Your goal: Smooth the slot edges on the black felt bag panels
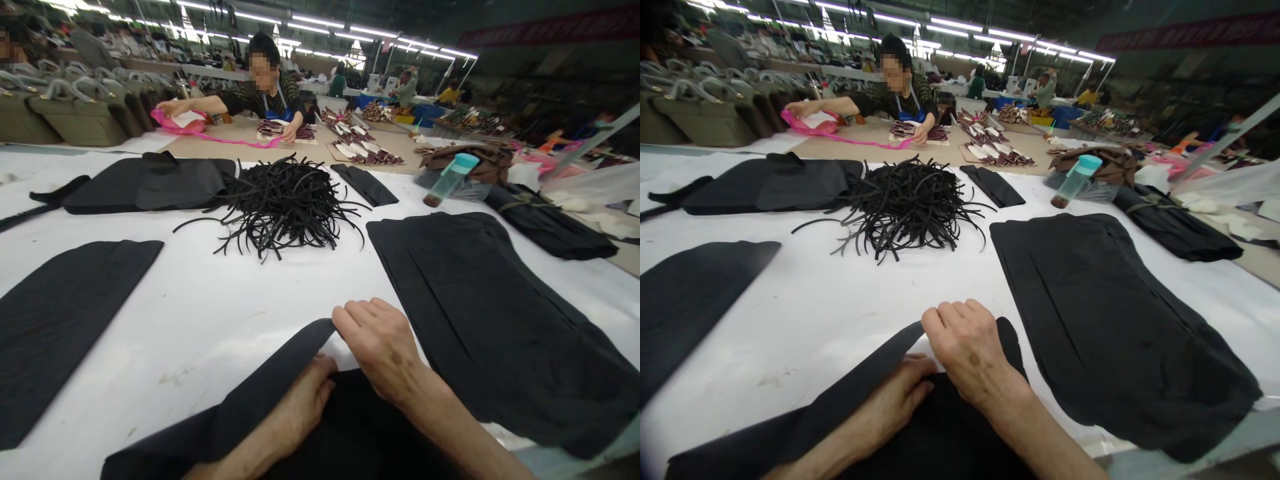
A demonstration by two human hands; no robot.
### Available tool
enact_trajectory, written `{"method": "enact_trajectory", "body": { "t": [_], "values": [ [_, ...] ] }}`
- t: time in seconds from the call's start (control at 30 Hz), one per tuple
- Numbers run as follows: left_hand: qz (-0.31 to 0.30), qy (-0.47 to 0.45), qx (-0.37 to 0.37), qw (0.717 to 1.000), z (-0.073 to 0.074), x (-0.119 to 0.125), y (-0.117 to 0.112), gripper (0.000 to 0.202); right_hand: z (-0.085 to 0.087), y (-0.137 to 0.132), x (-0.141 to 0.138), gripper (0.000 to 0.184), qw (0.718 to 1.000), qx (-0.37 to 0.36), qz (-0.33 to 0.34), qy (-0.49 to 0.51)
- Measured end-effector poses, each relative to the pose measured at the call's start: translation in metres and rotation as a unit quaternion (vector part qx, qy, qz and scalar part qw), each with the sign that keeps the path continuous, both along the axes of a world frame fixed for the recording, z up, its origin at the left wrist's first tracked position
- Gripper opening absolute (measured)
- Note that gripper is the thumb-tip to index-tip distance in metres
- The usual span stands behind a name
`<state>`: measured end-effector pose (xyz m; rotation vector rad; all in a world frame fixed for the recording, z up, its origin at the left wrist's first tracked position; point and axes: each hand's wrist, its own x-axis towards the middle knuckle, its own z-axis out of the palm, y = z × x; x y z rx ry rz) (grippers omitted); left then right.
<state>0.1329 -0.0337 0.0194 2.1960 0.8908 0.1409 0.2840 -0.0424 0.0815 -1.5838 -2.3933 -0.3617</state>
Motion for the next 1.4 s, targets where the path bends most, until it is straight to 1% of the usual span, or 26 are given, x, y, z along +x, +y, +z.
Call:
{"method": "enact_trajectory", "body": {
  "t": [0.07, 0.1, 0.17, 0.23, 0.3, 0.37, 0.4, 0.47, 0.53, 0.63, 0.7, 0.8, 0.87, 0.97, 1.07, 1.27, 1.4],
  "values": [
    [-0.001, 0.016, -0.037, 0.999, 0.001, 0.001, 0.003, 0.018, -0.018, 0.007, 0.004, 0.011, 0.998, -0.041, -0.037, -0.032],
    [-0.009, 0.021, -0.041, 0.999, 0.002, 0.001, 0.005, 0.015, -0.024, 0.009, 0.005, 0.009, 0.996, -0.062, -0.053, -0.039],
    [-0.024, 0.031, -0.021, 0.999, 0.002, 0.001, 0.009, 0.013, -0.031, 0.007, 0.009, 0.016, 0.992, -0.089, -0.084, -0.025],
    [-0.026, 0.045, 0.005, 0.999, 0.003, 0.0, 0.012, 0.013, -0.029, -0.003, 0.01, 0.024, 0.99, -0.095, -0.097, 0.029],
    [-0.024, 0.058, 0.019, 0.998, 0.005, 0.0, 0.015, 0.011, -0.027, -0.016, 0.011, 0.028, 0.984, -0.118, -0.081, 0.108],
    [-0.028, 0.066, 0.025, 0.997, 0.006, 0.002, 0.016, 0.01, -0.029, -0.028, 0.011, 0.033, 0.968, -0.178, -0.049, 0.169],
    [-0.034, 0.069, 0.028, 0.997, 0.007, 0.003, 0.016, 0.011, -0.032, -0.033, 0.012, 0.036, 0.96, -0.209, -0.034, 0.182],
    [-0.045, 0.074, 0.037, 0.996, 0.007, 0.003, 0.015, 0.012, -0.045, -0.039, 0.015, 0.037, 0.955, -0.243, -0.016, 0.171],
    [-0.047, 0.084, 0.05, 0.994, 0.005, -0.002, 0.013, 0.012, -0.06, -0.041, 0.019, 0.031, 0.961, -0.239, -0.011, 0.137],
    [-0.036, 0.097, 0.073, 0.992, 0.001, -0.025, 0.011, 0.011, -0.077, -0.04, 0.025, 0.022, 0.971, -0.215, -0.016, 0.099],
    [-0.025, 0.103, 0.106, 0.989, 0.0, -0.049, 0.011, 0.012, -0.082, -0.04, 0.027, 0.019, 0.973, -0.21, -0.017, 0.09],
    [0.004, 0.131, 0.158, 0.979, 0.0, -0.088, 0.014, 0.019, -0.08, -0.042, 0.025, 0.02, 0.97, -0.225, -0.033, 0.084],
    [0.028, 0.143, 0.171, 0.974, -0.002, -0.108, 0.017, 0.023, -0.078, -0.044, 0.022, 0.021, 0.968, -0.232, -0.051, 0.085],
    [0.055, 0.119, 0.177, 0.975, -0.009, -0.124, 0.018, 0.025, -0.077, -0.044, 0.014, 0.023, 0.969, -0.221, -0.067, 0.084],
    [0.07, 0.088, 0.186, 0.976, -0.015, -0.122, 0.014, 0.026, -0.078, -0.042, 0.0, 0.023, 0.974, -0.201, -0.062, 0.083],
    [0.084, 0.041, 0.193, 0.977, -0.019, -0.097, 0.007, 0.022, -0.082, -0.035, -0.037, 0.02, 0.977, -0.178, -0.021, 0.113],
    [0.082, 0.026, 0.187, 0.979, -0.024, -0.091, 0.005, 0.024, -0.086, -0.031, -0.049, 0.019, 0.974, -0.181, -0.011, 0.137]
  ]
}}
